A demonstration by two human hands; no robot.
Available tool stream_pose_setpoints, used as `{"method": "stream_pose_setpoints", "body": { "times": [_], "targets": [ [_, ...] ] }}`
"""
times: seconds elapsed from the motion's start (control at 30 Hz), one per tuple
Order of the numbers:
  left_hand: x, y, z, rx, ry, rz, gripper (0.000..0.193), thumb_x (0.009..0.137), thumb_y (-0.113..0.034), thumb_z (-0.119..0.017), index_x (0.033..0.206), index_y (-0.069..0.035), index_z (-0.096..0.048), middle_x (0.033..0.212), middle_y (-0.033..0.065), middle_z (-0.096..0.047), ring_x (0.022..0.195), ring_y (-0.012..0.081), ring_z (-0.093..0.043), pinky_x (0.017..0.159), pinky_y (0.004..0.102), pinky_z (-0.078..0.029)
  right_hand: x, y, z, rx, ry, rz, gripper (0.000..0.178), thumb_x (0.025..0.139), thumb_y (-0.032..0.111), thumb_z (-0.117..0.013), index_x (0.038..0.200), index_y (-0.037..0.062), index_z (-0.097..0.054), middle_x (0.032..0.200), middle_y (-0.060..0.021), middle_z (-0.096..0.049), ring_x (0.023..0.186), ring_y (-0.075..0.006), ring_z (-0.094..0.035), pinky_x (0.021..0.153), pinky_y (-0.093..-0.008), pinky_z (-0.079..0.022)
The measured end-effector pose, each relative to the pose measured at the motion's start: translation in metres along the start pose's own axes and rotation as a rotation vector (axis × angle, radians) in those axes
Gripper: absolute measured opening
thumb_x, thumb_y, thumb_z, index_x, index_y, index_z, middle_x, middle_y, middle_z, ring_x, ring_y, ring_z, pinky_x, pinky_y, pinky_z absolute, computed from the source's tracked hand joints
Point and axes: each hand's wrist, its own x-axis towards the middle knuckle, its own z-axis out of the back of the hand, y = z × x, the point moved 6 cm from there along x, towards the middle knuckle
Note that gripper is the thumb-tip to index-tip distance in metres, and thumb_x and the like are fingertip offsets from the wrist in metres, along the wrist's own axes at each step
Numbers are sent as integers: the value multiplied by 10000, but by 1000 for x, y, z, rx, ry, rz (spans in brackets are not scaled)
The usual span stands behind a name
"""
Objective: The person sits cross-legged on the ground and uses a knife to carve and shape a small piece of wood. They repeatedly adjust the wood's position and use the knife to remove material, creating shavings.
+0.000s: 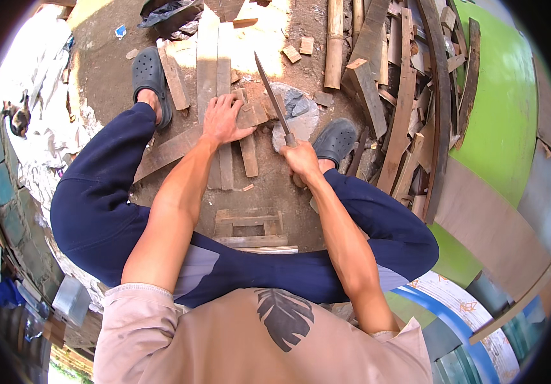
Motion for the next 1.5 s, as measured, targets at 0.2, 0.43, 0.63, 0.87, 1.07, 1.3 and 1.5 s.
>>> {"method": "stream_pose_setpoints", "body": {
  "times": [0.2,0.43,0.63,0.87,1.07,1.3,1.5],
  "targets": [
    [15,-23,5,-202,-14,80,796,803,-644,-770,1388,-126,-618,1246,141,-628,1179,338,-578,1033,467,-429,-16,-3,41,122,-158,-16,179,839,160,-664,764,9,-604,562,-61,-580,440,-171,-547,429,-351,-434],
    [43,-6,-9,-626,255,320,652,873,-601,-744,1346,-159,-665,1317,167,-688,1236,347,-637,1046,450,-485,-47,-34,97,149,-182,-143,246,845,154,-712,711,-18,-598,583,-86,-563,438,-194,-541,424,-366,-431],
    [37,-21,0,-566,244,137,526,1028,-501,-568,1342,-80,-603,1282,242,-682,1213,417,-633,1029,474,-483,-103,-24,121,84,-220,-77,357,852,264,-740,705,-47,-646,560,-139,-621,455,-241,-615,458,-391,-463],
    [1,-74,-8,-347,356,-119,504,1084,-524,-392,1286,-88,-545,1088,259,-713,1066,459,-662,920,547,-513,-138,19,114,120,-305,34,341,870,232,-765,673,32,-571,557,-56,-541,429,-184,-510,429,-373,-399],
    [-6,-88,-16,-31,372,-181,431,1039,-453,-493,1166,-77,-660,1047,185,-744,1015,384,-704,883,510,-553,-105,-28,85,87,-328,-81,326,870,255,-781,717,31,-600,553,-56,-542,427,-183,-517,433,-381,-407],
    [41,-71,-13,-264,174,149,466,958,-372,-661,1319,-78,-641,1275,220,-647,1218,389,-618,1016,496,-503,-51,-99,74,-205,-450,-149,553,863,474,-734,1071,-39,-726,978,-275,-738,984,-420,-724,893,-483,-547],
    [79,-75,-47,-248,109,42,670,913,-412,-713,1385,30,-537,1320,333,-598,1227,475,-589,1063,506,-471,5,-32,118,-280,-285,10,486,852,395,-692,1148,14,-749,1192,-252,-719,1131,-404,-693,953,-497,-558]
  ]
}}
